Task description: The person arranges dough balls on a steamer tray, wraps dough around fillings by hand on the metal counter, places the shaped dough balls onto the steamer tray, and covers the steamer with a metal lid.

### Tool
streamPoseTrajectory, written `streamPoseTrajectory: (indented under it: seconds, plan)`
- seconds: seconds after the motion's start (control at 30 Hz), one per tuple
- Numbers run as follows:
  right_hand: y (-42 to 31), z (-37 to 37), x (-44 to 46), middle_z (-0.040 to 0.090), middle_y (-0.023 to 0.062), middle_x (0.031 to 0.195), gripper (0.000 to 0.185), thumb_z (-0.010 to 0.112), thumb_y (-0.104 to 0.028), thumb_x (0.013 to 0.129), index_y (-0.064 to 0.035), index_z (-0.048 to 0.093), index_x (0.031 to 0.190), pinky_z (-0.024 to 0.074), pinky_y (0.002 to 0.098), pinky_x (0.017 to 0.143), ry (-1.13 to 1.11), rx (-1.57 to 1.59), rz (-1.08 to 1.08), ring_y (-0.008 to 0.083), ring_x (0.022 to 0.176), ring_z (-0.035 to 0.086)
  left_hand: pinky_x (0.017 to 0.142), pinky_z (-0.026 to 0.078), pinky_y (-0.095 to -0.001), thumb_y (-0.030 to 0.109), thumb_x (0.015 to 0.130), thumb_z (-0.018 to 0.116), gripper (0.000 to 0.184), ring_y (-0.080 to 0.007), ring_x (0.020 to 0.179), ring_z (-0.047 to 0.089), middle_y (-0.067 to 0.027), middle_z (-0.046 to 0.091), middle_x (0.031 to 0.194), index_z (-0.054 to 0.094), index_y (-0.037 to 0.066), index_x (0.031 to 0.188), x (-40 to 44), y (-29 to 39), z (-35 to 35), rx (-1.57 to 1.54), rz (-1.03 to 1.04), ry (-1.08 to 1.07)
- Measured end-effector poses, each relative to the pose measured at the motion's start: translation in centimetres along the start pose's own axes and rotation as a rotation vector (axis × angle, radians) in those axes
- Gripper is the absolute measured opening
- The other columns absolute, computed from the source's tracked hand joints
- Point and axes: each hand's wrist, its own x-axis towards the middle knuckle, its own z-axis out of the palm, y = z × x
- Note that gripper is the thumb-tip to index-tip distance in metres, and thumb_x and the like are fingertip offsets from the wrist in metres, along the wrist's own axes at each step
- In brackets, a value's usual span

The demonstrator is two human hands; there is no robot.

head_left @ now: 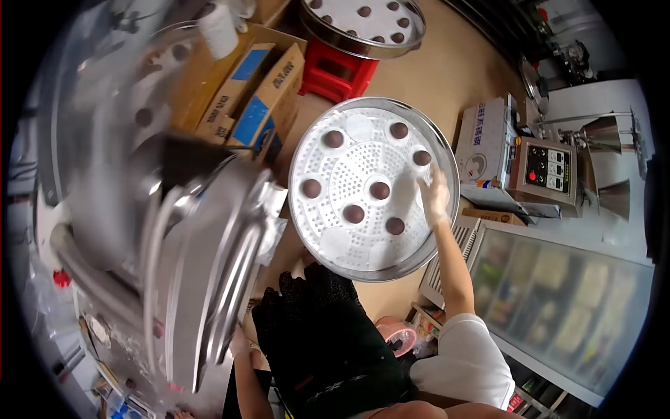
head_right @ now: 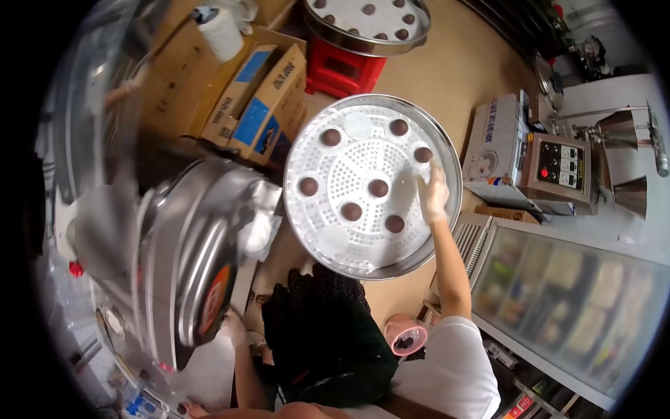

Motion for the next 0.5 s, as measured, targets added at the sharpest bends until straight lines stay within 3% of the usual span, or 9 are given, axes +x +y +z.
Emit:
streamPoseTrajectory:
  seconds: [0.07, 0.13, 0.17, 0.23, 0.33, 0.37, 0.4, 0.47, 0.5]
  plan:
    - [-3.8, -1.2, -5.4, 0.069, 0.0169, 0.105, 0.047, 0.074, -0.013, 0.085, -0.0013, 0.059, 0.128, 0.0543, 0.0377, 0.075, 0.015, 0.141, -0.099, 0.0304, 0.085, 0.067, 0.093, 0.047, -0.045, 0.01, 0.072, 0.071, 0.035, -0.0348, 0.103, 0.062, -0.0215, 0.066, 0.11, 0.066, -0.006, 0.103, 0.5, 0.0, 0.2, -0.082, 0.037, 0.041]
    - [-8.4, -1.2, -12.0, 0.071, 0.0114, 0.097, 0.039, 0.073, -0.01, 0.085, -0.0052, 0.064, 0.123, 0.0539, 0.034, 0.068, -0.214, 0.41, -0.075, 0.0207, 0.075, 0.066, 0.092, 0.049, -0.0441, 0.009, 0.071, 0.072, 0.035, -0.0336, 0.102, 0.064, -0.0205, 0.067, 0.109, 0.066, -0.006, 0.102, 1.0, -0.2, 0.9, -0.192, 0.17, 0.137]
    - [-10.5, -0.3, -15.8, 0.072, 0.0102, 0.096, 0.038, 0.073, -0.01, 0.086, -0.0081, 0.064, 0.123, 0.0546, 0.0336, 0.07, -0.333, 0.534, -0.144, 0.0191, 0.075, 0.066, 0.091, 0.049, -0.0436, 0.008, 0.07, 0.072, 0.034, -0.033, 0.101, 0.064, -0.02, 0.067, 0.108, 0.067, -0.006, 0.101, 1.3, -0.5, 1.4, -0.229, 0.301, 0.212]
    - [-19.2, -3.1, -21.2, 0.072, 0.0105, 0.094, 0.04, 0.074, -0.013, 0.085, -0.0083, 0.064, 0.124, 0.0564, 0.034, 0.072, -0.534, 0.519, -0.547, 0.0252, 0.08, 0.07, 0.086, 0.049, -0.0458, 0.007, 0.072, 0.067, 0.027, -0.0349, 0.096, 0.061, -0.0195, 0.065, 0.1, 0.067, -0.003, 0.097, 2.4, 0.2, 1.7, -0.058, 0.857, 0.526]
    - [-29.5, -2.7, -29.3, 0.072, 0.0095, 0.092, 0.039, 0.076, -0.01, 0.081, -0.0063, 0.065, 0.119, 0.0566, 0.0361, 0.073, -0.664, 0.7, -0.817, 0.0268, 0.081, 0.07, 0.117, 0.029, -0.0475, 0.025, 0.099, 0.057, 0.042, -0.0404, 0.135, 0.043, -0.0198, 0.051, 0.142, 0.056, 0.006, 0.135, -1.1, 3.7, -3.3, -0.238, 0.671, 0.204]
    - [-32.7, -1.8, -31.7, 0.072, 0.0103, 0.092, 0.038, 0.076, -0.01, 0.081, -0.0063, 0.066, 0.117, 0.0566, 0.0366, 0.073, -0.67, 0.744, -0.882, 0.0272, 0.081, 0.07, 0.117, 0.028, -0.0463, 0.026, 0.1, 0.056, 0.041, -0.0377, 0.137, 0.042, -0.0198, 0.053, 0.142, 0.056, 0.006, 0.136, -2.3, 4.1, -4.4, -0.429, 0.596, 0.257]
    - [-35.9, -0.5, -33.9, 0.071, 0.0114, 0.093, 0.035, 0.075, -0.009, 0.082, -0.0048, 0.066, 0.116, 0.0568, 0.0377, 0.074, -0.577, 0.82, -0.933, 0.0284, 0.081, 0.069, 0.114, 0.035, -0.0444, 0.024, 0.101, 0.054, 0.038, -0.0357, 0.134, 0.047, -0.0207, 0.055, 0.138, 0.057, 0.006, 0.136, -1.8, 2.4, -4.7, -0.634, 0.46, 0.098]
    - [-42.5, 1.7, -37.3, 0.07, 0.0167, 0.103, 0.035, 0.071, -0.009, 0.085, 0.0004, 0.064, 0.118, 0.0565, 0.04, 0.079, -0.556, 0.757, -0.98, 0.0326, 0.09, 0.069, 0.101, 0.048, -0.0402, 0.013, 0.099, 0.057, 0.032, -0.0332, 0.119, 0.059, -0.0177, 0.061, 0.129, 0.062, 0.006, 0.129, -0.7, -0.7, -6.3, -0.728, 0.47, 0.347]
    - [-45.4, 2.9, -38.8, 0.067, 0.0209, 0.109, 0.038, 0.069, -0.011, 0.088, 0.0025, 0.062, 0.122, 0.055, 0.0416, 0.084, -0.587, 0.766, -0.965, 0.036, 0.095, 0.067, 0.102, 0.048, -0.0392, 0.009, 0.097, 0.059, 0.032, -0.0305, 0.12, 0.058, -0.0161, 0.062, 0.128, 0.063, 0.006, 0.128, -1.0, -1.9, -9.1, -0.764, 0.466, 0.401]
